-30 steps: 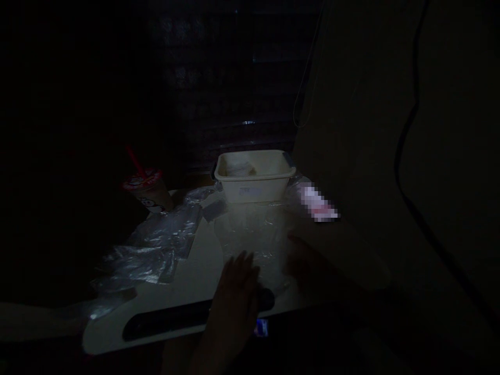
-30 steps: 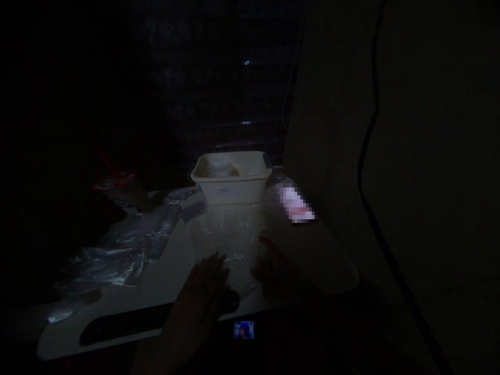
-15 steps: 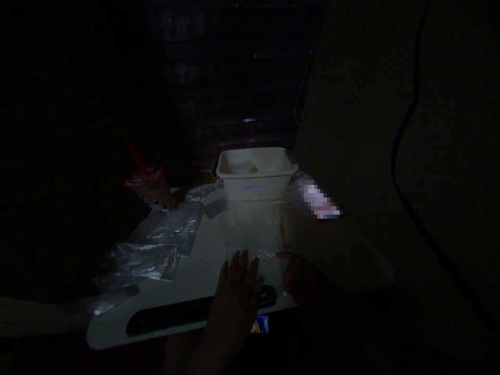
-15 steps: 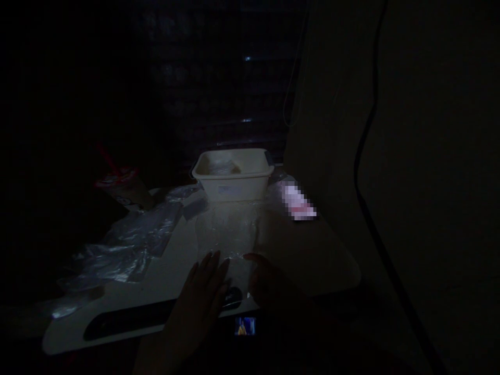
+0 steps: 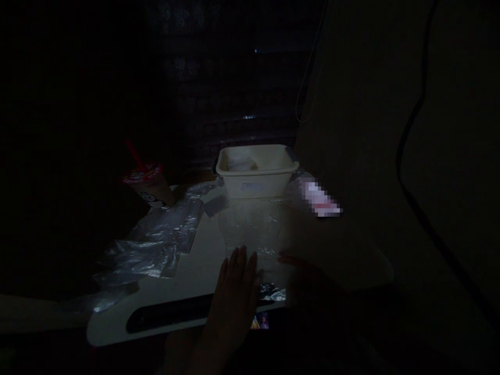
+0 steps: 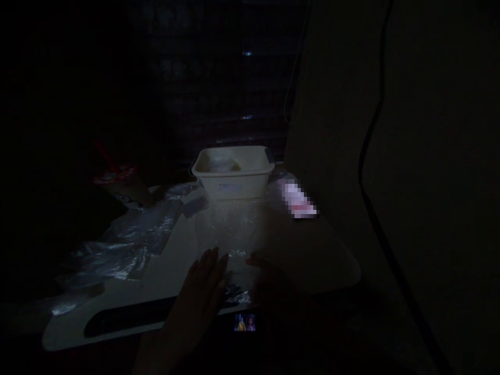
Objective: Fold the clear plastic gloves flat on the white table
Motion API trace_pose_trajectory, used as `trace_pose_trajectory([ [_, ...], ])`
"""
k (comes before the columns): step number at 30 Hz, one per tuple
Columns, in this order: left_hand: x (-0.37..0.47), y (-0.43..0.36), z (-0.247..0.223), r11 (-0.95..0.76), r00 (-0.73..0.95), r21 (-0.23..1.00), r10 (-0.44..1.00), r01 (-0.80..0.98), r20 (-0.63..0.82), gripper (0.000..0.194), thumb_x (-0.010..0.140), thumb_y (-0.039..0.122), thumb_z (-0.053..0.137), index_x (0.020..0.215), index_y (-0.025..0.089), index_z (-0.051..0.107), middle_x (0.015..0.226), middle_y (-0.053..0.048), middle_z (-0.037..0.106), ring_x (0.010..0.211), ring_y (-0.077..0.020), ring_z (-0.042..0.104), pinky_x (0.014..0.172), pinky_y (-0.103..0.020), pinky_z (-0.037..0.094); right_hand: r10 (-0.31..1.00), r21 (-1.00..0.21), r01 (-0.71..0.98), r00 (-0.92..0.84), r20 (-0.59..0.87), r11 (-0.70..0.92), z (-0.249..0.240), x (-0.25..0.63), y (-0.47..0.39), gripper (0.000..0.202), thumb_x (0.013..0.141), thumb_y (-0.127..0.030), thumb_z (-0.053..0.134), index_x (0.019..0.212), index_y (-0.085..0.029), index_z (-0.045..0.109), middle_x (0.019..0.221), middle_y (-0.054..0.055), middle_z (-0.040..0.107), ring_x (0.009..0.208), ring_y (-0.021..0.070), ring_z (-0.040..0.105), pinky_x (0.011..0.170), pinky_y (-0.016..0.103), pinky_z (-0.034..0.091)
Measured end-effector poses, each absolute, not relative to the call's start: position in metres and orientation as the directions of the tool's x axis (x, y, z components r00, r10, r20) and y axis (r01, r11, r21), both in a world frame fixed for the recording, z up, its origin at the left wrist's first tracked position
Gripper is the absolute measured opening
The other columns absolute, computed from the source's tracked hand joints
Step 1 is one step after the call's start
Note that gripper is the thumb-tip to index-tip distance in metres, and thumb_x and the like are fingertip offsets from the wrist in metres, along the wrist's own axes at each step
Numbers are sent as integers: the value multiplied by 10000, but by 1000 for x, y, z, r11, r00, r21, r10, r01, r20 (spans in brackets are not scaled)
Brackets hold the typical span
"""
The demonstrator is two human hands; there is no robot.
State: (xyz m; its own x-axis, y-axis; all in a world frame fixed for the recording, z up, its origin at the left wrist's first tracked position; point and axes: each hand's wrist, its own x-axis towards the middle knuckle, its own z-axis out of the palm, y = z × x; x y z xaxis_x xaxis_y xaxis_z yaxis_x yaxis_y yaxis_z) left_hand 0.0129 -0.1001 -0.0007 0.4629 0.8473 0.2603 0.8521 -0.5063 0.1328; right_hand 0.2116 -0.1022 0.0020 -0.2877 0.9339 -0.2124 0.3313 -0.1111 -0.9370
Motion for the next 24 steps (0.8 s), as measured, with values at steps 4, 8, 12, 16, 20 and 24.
trace_pose_trajectory([
  [4,14,-104,6,-484,408,206,854,851,322,408,817,217,333,1224,184,320,1297,-111,325,1197,-251,257,926,-511,268,955,-901,419,-201,-217,-116,13,230,-91,458,713,-363,451,1145,-214,420,681,34,613,621,175,581,571,325,462],
  [8,30,-117,13,-506,398,377,856,776,331,476,769,202,422,1228,187,299,1279,-92,354,1169,-215,315,912,-423,352,996,-640,767,-23,-84,-37,28,247,-68,400,749,-247,368,1136,-168,433,918,93,600,816,204,565,717,353,428],
  [12,52,-133,6,-566,461,349,819,747,341,525,679,224,537,1170,129,378,1233,-126,407,1140,-263,347,863,-425,404,997,-368,927,-74,22,77,27,251,-47,270,770,-248,371,972,-165,530,1002,97,557,896,199,525,769,315,391],
  [16,64,-137,-7,-565,440,270,802,780,405,415,698,191,507,1105,126,455,1108,-103,530,1026,-238,468,806,-382,452,990,-281,950,-144,-7,136,19,248,-33,203,763,-249,389,837,-143,546,893,98,558,745,174,532,637,279,397],
  [20,66,-134,-10,-596,432,240,755,767,493,288,726,120,433,994,136,537,994,-67,594,946,-199,515,805,-343,451,978,-367,909,-207,18,199,17,250,-21,115,709,-219,446,727,-159,543,776,51,573,658,133,510,583,240,380],
  [24,68,-134,-12,-580,378,275,754,766,537,247,726,155,455,949,132,557,937,-60,611,915,-203,517,791,-346,450,984,-621,769,-178,21,152,25,247,-10,56,627,-217,499,614,-165,516,632,10,570,603,125,515,555,239,388],
])
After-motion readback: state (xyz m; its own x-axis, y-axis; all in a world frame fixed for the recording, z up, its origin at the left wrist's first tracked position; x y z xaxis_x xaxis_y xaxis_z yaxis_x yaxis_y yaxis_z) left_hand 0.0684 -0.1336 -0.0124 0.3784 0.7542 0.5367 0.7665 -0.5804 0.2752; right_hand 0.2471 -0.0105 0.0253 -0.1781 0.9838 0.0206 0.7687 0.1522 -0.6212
